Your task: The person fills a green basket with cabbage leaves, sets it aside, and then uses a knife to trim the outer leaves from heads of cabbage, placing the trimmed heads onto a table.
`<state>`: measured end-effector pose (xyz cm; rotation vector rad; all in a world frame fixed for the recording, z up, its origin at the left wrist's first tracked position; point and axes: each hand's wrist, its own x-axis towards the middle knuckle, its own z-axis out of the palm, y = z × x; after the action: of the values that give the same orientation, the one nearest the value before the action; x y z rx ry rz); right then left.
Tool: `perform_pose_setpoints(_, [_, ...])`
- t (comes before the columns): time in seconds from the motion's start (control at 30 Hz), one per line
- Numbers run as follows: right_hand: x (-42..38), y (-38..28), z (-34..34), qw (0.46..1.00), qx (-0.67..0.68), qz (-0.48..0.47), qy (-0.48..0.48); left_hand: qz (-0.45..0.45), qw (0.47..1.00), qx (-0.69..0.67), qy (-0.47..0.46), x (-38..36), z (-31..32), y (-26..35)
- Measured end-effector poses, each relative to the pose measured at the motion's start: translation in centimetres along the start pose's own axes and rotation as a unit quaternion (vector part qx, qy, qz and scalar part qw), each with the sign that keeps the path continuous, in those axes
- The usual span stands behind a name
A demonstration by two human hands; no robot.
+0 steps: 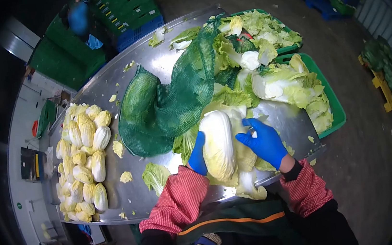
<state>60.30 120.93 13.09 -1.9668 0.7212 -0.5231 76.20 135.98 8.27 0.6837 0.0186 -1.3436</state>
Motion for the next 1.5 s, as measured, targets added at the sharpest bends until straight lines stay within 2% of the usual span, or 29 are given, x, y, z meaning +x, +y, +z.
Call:
perform_pose_setpoints(0.03, [-0.3, -1.1, 0.1, 0.998, 0.029, 0.014, -0.047, -0.013, 1.0, -0.005, -0.022, 0.0, 0.6, 0.3])
perform_pose_setpoints(0.07, [-0.4, -1.7, 0.1, 0.994, 0.058, 0.027, -0.09, 0.022, 0.998, 0.045, -0.026, 0.3, 0.7, 0.3])
perform_pose_setpoints(0.17, [-0.5, -2.2, 0.2, 0.994, 0.031, 0.047, -0.093, 0.145, 0.97, 0.194, -0.015, 1.1, 0.3, -0.1])
perform_pose_setpoints(0.27, [-0.2, -1.5, 0.3, 0.973, 0.124, 0.149, -0.124, 0.058, 0.994, 0.09, -0.014, 0.4, -0.1, -0.2])
perform_pose_setpoints(0.37, [-0.3, -3.0, -0.8, 0.957, 0.165, 0.189, -0.147, 0.163, 0.963, 0.215, -0.011, 0.7, -0.1, 0.0])
perform_pose_setpoints(0.47, [-0.9, -1.2, 0.9, 0.996, 0.049, 0.002, -0.069, 0.209, 0.937, 0.279, 0.021, 1.0, 0.0, 0.0])
perform_pose_setpoints(0.5, [-0.8, -1.3, 1.0, 0.997, 0.038, 0.015, -0.067, 0.224, 0.926, 0.302, 0.029, 1.1, 0.1, 0.1])
perform_pose_setpoints(0.6, [-0.6, -1.2, 1.1, 0.998, 0.0, 0.04, -0.054, 0.207, 0.928, 0.31, 0.015, 1.0, -0.4, 0.3])
perform_pose_setpoints(0.7, [-0.1, -0.4, 0.5, 0.999, -0.008, 0.02, -0.042, 0.064, 0.975, 0.213, -0.008, 0.7, -1.5, -0.2])
perform_pose_setpoints(0.8, [1.7, 1.8, -0.8, 0.957, 0.131, 0.238, -0.101, -0.019, 1.0, -0.005, -0.023, -0.6, 0.4, -0.8])
perform_pose_setpoints(0.83, [1.7, 1.8, -1.0, 0.966, 0.049, 0.235, -0.093, -0.037, 0.991, -0.077, -0.105, -1.2, 2.1, -0.4])
perform_pose_setpoints(0.87, [1.5, 1.8, -0.8, 0.983, 0.015, 0.17, -0.064, -0.062, 0.969, -0.061, -0.23, -0.4, 1.1, 0.6])
perform_pose_setpoints(0.93, [0.4, 1.1, 0.0, 0.998, -0.049, 0.044, -0.007, -0.029, 0.993, -0.046, -0.108, 0.4, 1.8, 0.5])
perform_pose_setpoints(0.97, [0.1, 0.4, 0.3, 1.0, 0.022, 0.013, -0.016, 0.058, 0.994, 0.038, -0.08, 1.2, 1.2, -0.4])
perform_pose_setpoints(1.0, [-0.1, -2.2, -0.2, 0.975, 0.193, 0.046, -0.097, 0.144, 0.981, 0.121, -0.053, 2.1, 1.3, -1.1])
perform_pose_setpoints(1.07, [-0.4, -1.7, 0.9, 0.908, 0.353, 0.168, -0.148, 0.108, 0.988, -0.001, -0.11, 2.6, 0.7, -0.5])
perform_pose_setpoints(1.1, [0.0, -1.1, 0.8, 0.899, 0.376, 0.163, -0.151, 0.075, 0.993, 0.038, -0.082, 2.6, 1.4, 0.7])
perform_pose_setpoints(1.13, [-0.1, -1.1, 0.7, 0.922, 0.337, 0.141, -0.127, 0.043, 0.995, 0.076, -0.053, 2.5, 1.8, 1.7])
perform_pose_setpoints(1.2, [-0.3, -1.0, 0.6, 0.959, 0.255, 0.096, -0.079, 0.026, 0.997, 0.041, -0.056, 0.6, 2.5, 2.8])
perform_pose_setpoints(1.37, [-0.3, -2.0, 0.5, 0.969, 0.165, 0.134, -0.126, 0.006, 0.999, 0.034, -0.004, -0.2, 0.8, 1.5])
perform_pose_setpoints(1.47, [-0.2, -1.9, 0.3, 0.976, 0.134, 0.102, -0.137, 0.026, 0.998, 0.062, -0.006, -0.5, 0.2, 0.8])
perform_pose_setpoints(1.5, [-0.2, -1.4, 0.8, 0.989, 0.086, 0.064, -0.098, 0.032, 0.996, 0.088, -0.009, -0.3, 0.0, 0.9])
